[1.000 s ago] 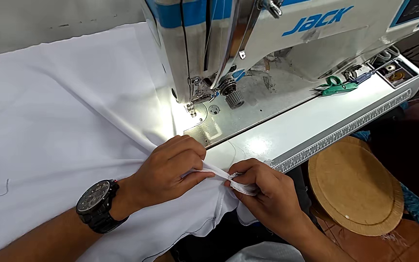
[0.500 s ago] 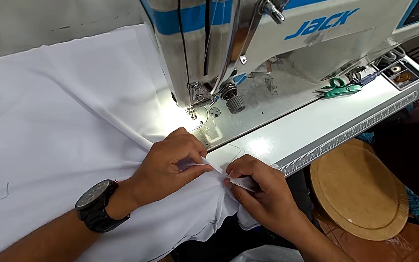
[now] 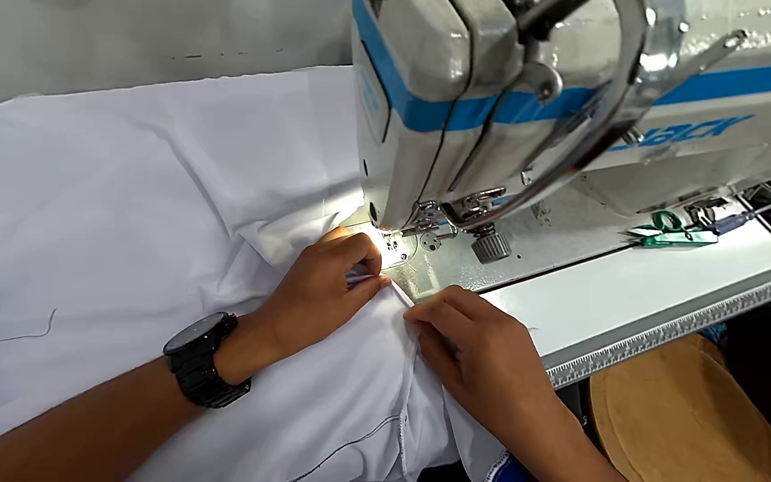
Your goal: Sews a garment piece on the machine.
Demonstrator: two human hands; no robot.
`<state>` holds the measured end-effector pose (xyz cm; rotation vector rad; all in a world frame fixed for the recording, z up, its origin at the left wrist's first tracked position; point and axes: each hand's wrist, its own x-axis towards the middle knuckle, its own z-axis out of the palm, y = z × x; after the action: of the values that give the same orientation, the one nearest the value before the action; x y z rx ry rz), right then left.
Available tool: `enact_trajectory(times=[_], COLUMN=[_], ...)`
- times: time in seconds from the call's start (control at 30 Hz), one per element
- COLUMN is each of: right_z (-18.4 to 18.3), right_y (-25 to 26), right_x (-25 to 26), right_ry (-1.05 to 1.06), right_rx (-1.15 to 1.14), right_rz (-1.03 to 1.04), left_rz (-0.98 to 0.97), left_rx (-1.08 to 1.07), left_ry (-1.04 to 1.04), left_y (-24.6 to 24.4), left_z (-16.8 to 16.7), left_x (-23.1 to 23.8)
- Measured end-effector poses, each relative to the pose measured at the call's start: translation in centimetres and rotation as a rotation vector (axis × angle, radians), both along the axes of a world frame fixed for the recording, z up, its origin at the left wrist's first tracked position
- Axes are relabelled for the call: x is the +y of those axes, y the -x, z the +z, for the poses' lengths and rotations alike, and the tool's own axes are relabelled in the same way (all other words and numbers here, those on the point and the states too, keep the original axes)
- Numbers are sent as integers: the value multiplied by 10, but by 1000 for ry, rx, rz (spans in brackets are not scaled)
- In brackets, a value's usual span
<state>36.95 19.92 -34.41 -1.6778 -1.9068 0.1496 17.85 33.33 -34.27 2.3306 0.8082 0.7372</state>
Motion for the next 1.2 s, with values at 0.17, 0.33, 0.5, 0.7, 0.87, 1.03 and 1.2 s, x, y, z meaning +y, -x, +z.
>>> enact_trajectory(times=[0.17,0.33,0.5,0.7,0.87,1.03,1.2], right_z=[3,4,3,-1,-1,-3,-3], right_y=[-6,-3,9,15,19,14,10], right_x=[15,26,40,40,40,40,41], right_ry=[0,10,-16,-1,-14,3,32], right_rx=[-111,-153,-179,-143,-166,-97,-51], right_rz=[-53,-110,-221,-275,-274,-252,-238], left_rz=[65,91,43,-132,-164,-191,-180], left_rx=[71,79,110,-70,2,-28,-4], left_ry=[-86,-102,-54,-330,-308,-295,-290], left_y=[-9,-10,-17,-20,-20,-18,-16], left_z=[-1,7,31,-42,-89,-85,-78], left_x=[13,25,41,90,114,113,110])
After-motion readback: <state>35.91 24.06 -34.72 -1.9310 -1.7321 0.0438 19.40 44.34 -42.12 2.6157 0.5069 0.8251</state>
